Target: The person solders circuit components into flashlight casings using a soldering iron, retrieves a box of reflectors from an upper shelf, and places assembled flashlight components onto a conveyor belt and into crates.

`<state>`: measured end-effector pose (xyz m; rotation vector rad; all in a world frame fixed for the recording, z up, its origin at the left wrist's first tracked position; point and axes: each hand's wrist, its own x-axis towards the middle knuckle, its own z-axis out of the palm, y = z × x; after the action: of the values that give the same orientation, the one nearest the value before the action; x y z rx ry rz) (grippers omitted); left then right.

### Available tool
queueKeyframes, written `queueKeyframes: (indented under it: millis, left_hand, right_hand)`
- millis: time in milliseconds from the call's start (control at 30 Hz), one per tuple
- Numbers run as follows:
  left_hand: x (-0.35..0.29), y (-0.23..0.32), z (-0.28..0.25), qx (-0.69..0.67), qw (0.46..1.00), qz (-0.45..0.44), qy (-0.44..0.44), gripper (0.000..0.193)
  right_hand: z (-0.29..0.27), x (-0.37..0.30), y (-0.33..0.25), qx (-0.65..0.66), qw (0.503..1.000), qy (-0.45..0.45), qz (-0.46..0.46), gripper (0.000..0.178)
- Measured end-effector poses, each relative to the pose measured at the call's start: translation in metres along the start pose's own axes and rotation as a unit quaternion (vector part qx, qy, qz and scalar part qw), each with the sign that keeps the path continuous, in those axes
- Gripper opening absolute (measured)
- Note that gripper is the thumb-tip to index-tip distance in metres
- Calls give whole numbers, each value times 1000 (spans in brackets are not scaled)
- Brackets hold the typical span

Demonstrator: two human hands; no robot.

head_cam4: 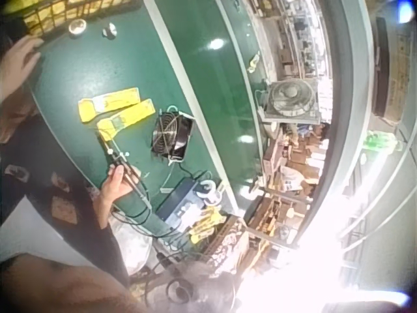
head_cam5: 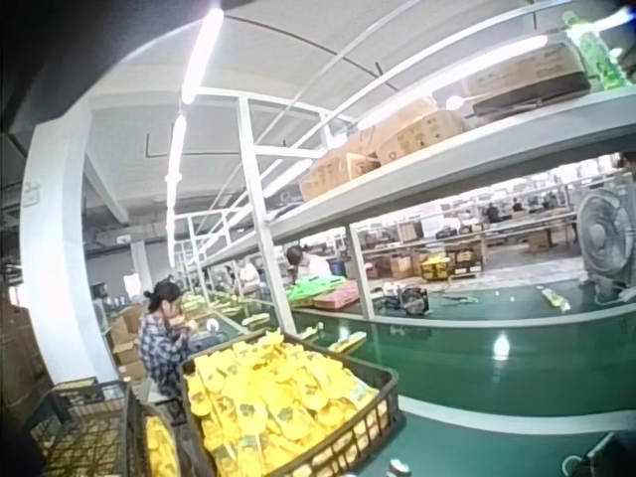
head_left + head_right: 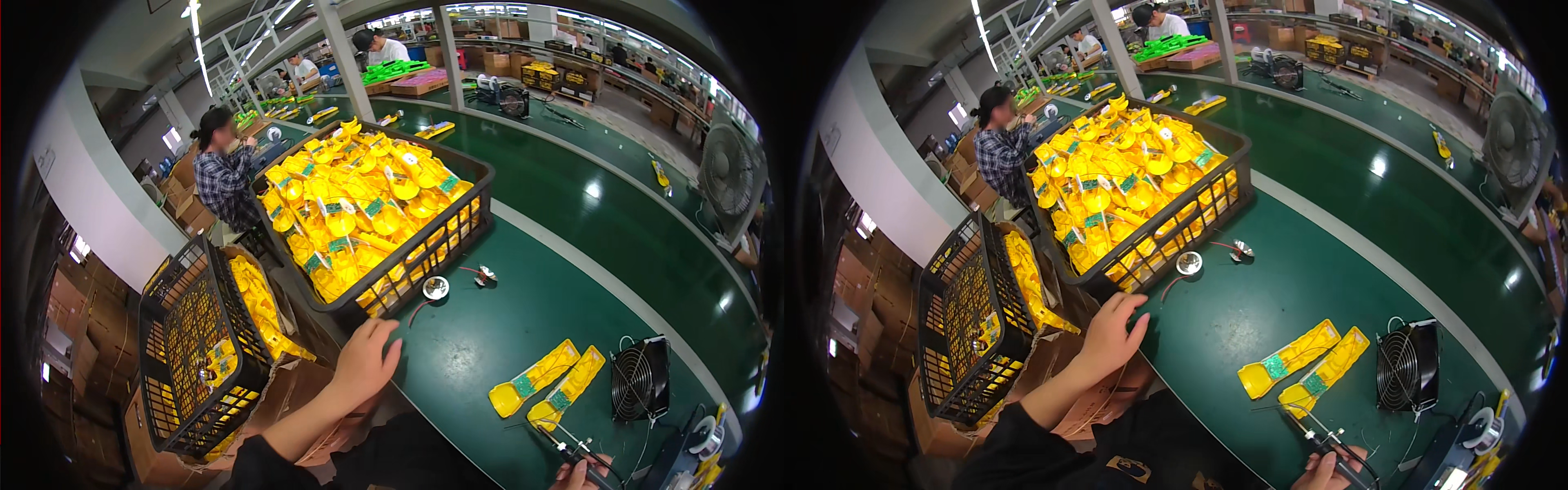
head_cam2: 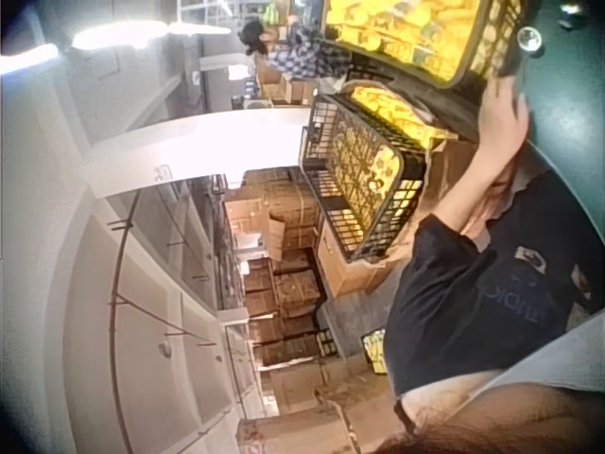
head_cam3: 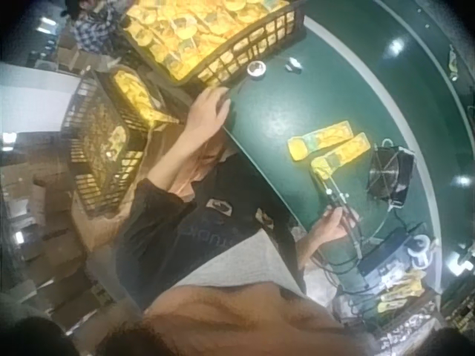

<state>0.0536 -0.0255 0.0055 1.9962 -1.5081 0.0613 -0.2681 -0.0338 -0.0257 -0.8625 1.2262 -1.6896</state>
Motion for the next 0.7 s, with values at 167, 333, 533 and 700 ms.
queueKeyframes:
  millis: [167, 333, 533, 700]
  left_hand:
    - [32, -16, 47, 87, 993, -78, -16, 23]
    - [38, -8, 52, 132, 981, -129, -56, 22]
    - [36, -16, 59, 125, 978, -154, -65, 16]
    - [37, -17, 51, 78, 989, -121, -26, 11]
  right_hand:
    - [-29, -8, 6, -36, 999, -22, 19, 18]
    - [-35, -3, 7, -21, 999, -26, 35, 17]
    - [-32, -2, 9, 26, 995, -48, 79, 19]
    - [-33, -1, 11, 13, 997, -41, 61, 23]
